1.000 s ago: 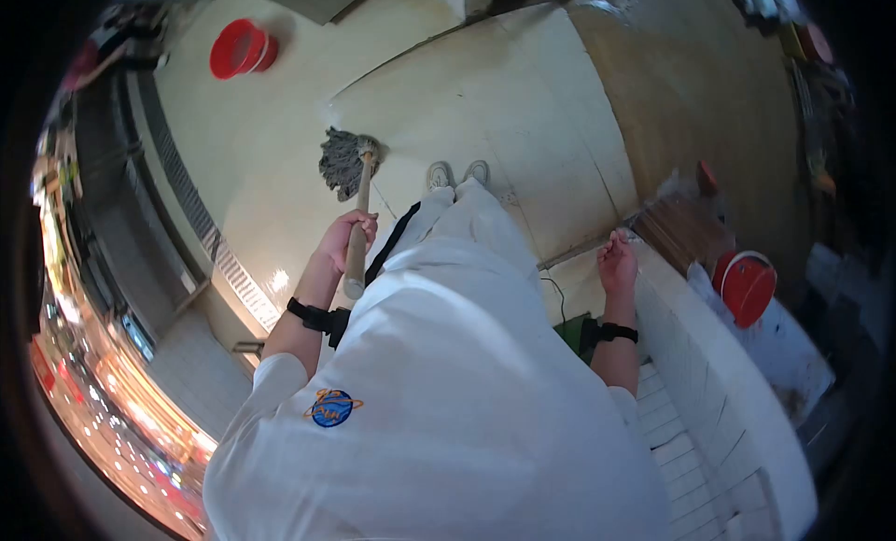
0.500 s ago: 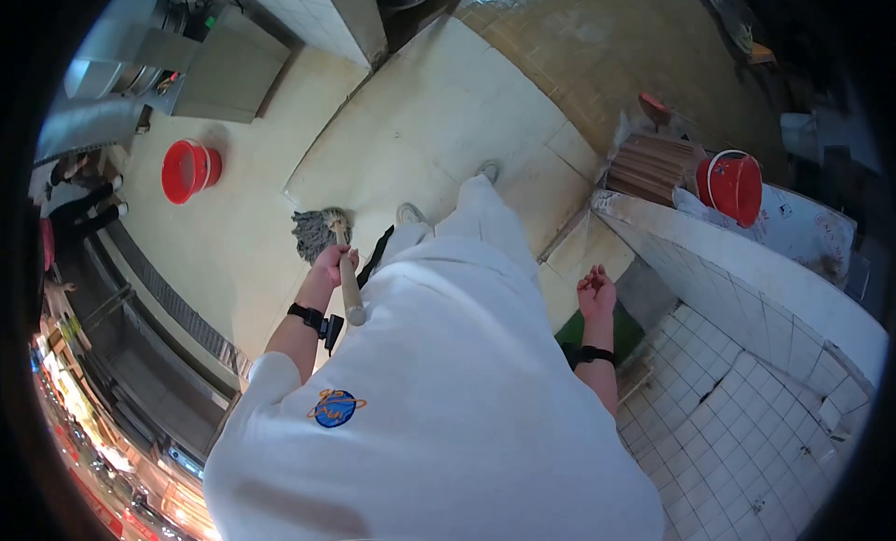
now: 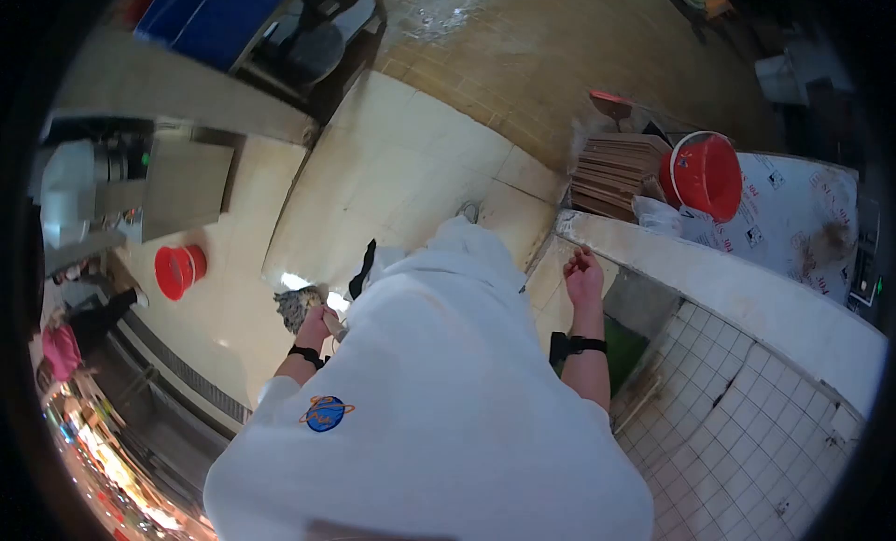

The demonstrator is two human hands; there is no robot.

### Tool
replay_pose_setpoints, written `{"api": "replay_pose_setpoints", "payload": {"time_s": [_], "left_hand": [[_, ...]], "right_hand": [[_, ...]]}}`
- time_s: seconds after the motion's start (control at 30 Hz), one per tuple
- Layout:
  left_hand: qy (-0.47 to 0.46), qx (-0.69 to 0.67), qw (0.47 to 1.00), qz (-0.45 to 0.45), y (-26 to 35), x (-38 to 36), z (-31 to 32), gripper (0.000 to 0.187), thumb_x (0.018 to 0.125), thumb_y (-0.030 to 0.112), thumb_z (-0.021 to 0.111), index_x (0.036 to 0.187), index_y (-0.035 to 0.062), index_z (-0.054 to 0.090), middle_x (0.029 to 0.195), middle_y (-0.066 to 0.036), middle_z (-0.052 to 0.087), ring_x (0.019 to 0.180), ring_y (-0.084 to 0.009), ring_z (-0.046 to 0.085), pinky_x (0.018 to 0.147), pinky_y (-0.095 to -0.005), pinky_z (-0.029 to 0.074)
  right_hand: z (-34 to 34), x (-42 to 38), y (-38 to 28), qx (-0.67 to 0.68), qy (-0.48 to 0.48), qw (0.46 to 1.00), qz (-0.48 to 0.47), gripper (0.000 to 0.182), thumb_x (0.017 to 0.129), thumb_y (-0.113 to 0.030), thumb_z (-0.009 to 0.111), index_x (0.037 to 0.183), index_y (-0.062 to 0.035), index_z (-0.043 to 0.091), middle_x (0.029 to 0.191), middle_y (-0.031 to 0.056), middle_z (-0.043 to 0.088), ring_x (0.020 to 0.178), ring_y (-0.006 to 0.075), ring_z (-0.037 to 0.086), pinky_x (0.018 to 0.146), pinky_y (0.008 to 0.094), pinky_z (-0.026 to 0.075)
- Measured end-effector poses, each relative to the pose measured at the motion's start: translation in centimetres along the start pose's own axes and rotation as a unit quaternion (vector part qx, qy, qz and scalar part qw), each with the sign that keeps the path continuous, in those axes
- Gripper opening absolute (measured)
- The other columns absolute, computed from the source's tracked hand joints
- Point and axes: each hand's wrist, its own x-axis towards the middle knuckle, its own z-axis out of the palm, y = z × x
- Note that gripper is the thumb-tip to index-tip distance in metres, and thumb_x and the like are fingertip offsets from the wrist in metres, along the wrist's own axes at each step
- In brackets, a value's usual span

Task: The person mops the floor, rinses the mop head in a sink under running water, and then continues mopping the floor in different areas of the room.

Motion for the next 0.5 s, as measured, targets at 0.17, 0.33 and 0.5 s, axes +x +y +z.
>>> {"api": "replay_pose_setpoints", "payload": {"time_s": [0.17,0.33,0.5], "left_hand": [[-0.068,-0.004,0.998,-0.001,0.2,7.5,0.5,0.01,0.076,-0.001,0.049,0.071,0.007,0.047,0.068,-0.003,0.049,0.061,-0.0174,0.053,0.058,-0.0286,0.049],[0.05,-0.02,0.998,0.027,-3.9,1.8,14.6,0.012,0.076,-0.002,0.049,0.072,0.0074,0.043,0.068,-0.004,0.045,0.056,-0.0171,0.049,0.049,-0.0281,0.046],[0.04,-0.009,0.998,-0.047,-6.3,9.1,22.9,0.01,0.075,0.001,0.05,0.08,0.0066,0.044,0.068,-0.007,0.046,0.053,-0.0214,0.05,0.048,-0.0348,0.047]], "right_hand": [[1.5,5.6,-9.7,-0.029,0.027,0.999,-0.036,0.024,0.084,-0.003,0.046,0.106,-0.0098,0.054,0.09,0.0035,0.059,0.07,0.0148,0.052,0.061,0.0278,0.045],[8.8,13.6,-17.3,-0.091,0.026,0.995,-0.026,0.025,0.084,-0.005,0.045,0.106,-0.0114,0.054,0.086,0.0015,0.057,0.071,0.0136,0.052,0.061,0.027,0.044],[16.9,23.4,-22.0,-0.143,-0.033,0.989,-0.023,0.026,0.084,-0.007,0.045,0.107,-0.0138,0.054,0.087,0.0004,0.059,0.071,0.0137,0.052,0.062,0.0273,0.044]]}}
